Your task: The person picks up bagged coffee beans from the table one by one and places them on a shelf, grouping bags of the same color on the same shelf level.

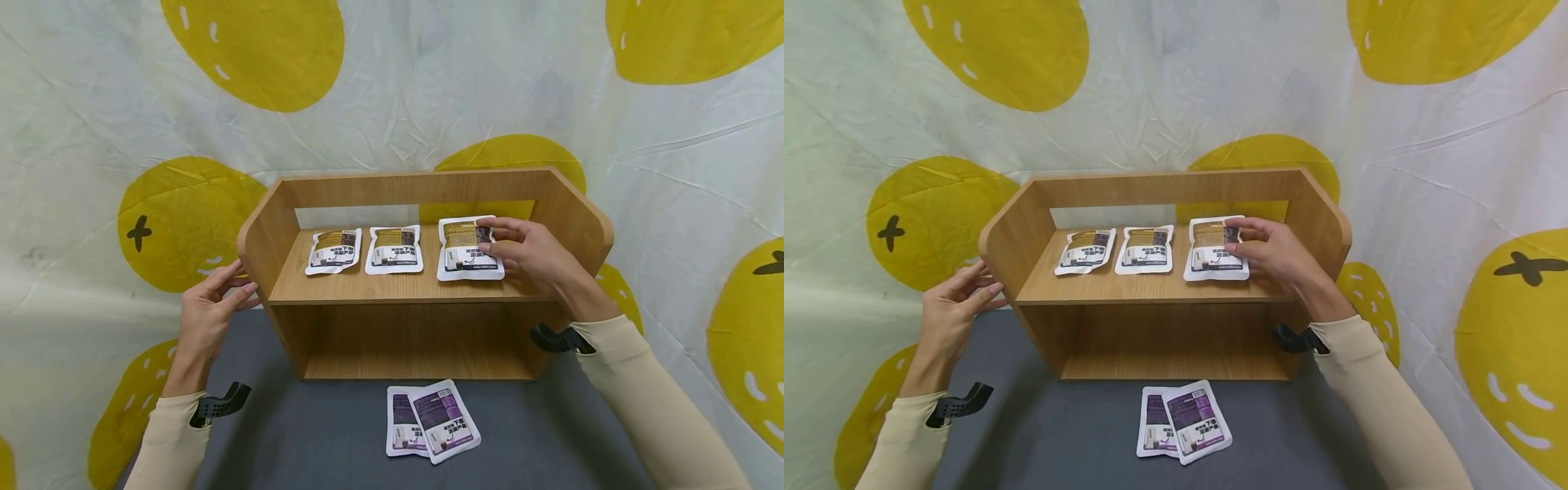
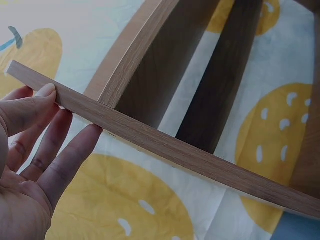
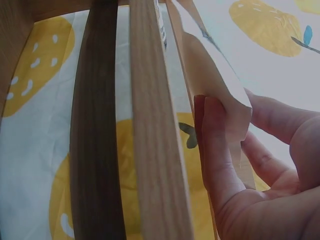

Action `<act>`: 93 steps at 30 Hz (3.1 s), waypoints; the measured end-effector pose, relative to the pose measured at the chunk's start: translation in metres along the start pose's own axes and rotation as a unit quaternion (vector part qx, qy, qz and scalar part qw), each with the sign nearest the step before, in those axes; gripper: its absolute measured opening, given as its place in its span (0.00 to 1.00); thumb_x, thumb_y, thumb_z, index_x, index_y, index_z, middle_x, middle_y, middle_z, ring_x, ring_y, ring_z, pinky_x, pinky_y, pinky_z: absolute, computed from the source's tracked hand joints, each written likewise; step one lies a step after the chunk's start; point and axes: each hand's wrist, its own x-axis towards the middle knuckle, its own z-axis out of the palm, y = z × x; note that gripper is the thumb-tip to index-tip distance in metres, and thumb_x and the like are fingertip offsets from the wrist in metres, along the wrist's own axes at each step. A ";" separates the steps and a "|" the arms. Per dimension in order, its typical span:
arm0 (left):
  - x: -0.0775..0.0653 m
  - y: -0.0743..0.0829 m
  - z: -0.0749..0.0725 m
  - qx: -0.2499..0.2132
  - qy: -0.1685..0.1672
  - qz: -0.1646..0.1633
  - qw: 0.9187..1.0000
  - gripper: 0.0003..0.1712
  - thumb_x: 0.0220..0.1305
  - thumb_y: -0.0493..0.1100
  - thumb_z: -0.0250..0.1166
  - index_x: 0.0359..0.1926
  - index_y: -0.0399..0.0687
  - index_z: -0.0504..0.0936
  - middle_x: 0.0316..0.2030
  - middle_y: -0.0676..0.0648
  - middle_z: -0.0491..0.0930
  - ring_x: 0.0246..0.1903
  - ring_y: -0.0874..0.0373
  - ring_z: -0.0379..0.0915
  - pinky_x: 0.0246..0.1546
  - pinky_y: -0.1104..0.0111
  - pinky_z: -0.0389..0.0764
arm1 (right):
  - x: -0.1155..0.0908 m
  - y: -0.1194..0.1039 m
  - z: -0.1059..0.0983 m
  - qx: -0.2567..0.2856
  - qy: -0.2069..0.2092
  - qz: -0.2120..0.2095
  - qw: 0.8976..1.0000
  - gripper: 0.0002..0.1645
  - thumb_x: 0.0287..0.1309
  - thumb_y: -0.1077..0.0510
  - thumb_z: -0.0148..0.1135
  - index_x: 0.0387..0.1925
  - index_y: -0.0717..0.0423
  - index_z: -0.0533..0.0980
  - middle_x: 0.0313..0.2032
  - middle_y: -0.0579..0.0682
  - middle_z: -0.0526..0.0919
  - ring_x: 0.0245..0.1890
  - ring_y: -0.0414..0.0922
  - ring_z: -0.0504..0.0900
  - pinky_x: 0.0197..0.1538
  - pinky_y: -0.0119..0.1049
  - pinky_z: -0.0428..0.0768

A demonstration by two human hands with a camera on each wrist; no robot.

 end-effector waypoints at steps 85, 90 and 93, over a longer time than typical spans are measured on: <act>-0.001 0.000 -0.002 -0.023 -0.013 -0.003 1.000 0.28 0.65 0.25 0.65 0.66 0.35 0.76 0.55 0.48 0.82 0.45 0.60 0.83 0.37 0.64 0.88 | -0.059 0.009 0.056 0.097 -0.276 -0.141 0.946 0.22 0.71 0.61 0.61 0.64 0.59 0.74 0.55 0.58 0.85 0.52 0.57 0.86 0.53 0.46 0.88; 0.001 0.000 -0.002 -0.019 -0.012 -0.001 1.000 0.28 0.65 0.25 0.65 0.66 0.35 0.76 0.54 0.47 0.82 0.44 0.60 0.83 0.37 0.64 0.88 | -0.061 0.020 0.062 0.100 -0.301 -0.153 0.936 0.21 0.72 0.63 0.59 0.64 0.59 0.74 0.56 0.59 0.84 0.53 0.61 0.84 0.53 0.44 0.88; 0.001 0.000 -0.002 -0.014 -0.011 0.001 1.000 0.28 0.65 0.26 0.65 0.66 0.35 0.76 0.54 0.47 0.82 0.44 0.60 0.83 0.37 0.64 0.88 | -0.061 0.027 0.065 0.089 -0.303 -0.155 0.936 0.22 0.70 0.62 0.61 0.64 0.57 0.75 0.56 0.57 0.84 0.53 0.58 0.85 0.54 0.40 0.87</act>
